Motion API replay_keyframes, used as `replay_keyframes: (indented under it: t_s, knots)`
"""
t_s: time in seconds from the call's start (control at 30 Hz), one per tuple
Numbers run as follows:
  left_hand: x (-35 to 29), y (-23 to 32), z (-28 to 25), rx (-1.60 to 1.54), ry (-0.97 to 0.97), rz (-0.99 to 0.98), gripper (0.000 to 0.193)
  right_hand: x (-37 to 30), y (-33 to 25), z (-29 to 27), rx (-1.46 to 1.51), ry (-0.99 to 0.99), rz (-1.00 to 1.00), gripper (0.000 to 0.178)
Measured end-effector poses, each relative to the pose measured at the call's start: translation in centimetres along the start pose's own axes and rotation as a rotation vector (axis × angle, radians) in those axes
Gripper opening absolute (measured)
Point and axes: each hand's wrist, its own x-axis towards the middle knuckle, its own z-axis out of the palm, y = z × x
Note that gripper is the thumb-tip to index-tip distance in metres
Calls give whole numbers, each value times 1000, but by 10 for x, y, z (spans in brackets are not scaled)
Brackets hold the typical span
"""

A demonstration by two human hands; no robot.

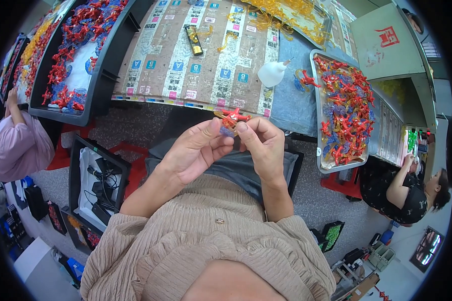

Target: The person assembles toy figurines by attaching plastic effect pieces onto figurines by hand, applying glue from a squeeze bottle, and placing the assembled figures onto a tray.

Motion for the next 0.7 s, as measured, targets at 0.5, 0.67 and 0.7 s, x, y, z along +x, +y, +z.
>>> replay_keyframes:
  t_s: [0.5,0.67,0.7]
  knots:
    - [5,0,-6,18,-4,-77,40,-6,1,-6,-27,67,-54,15]
    - [6,1,-6,72,-37,-38,37,-8,-2,-3,-42,55,-33,13]
    - [6,1,-6,79,-43,-31,35,-8,-3,-3,-47,53,-27,12]
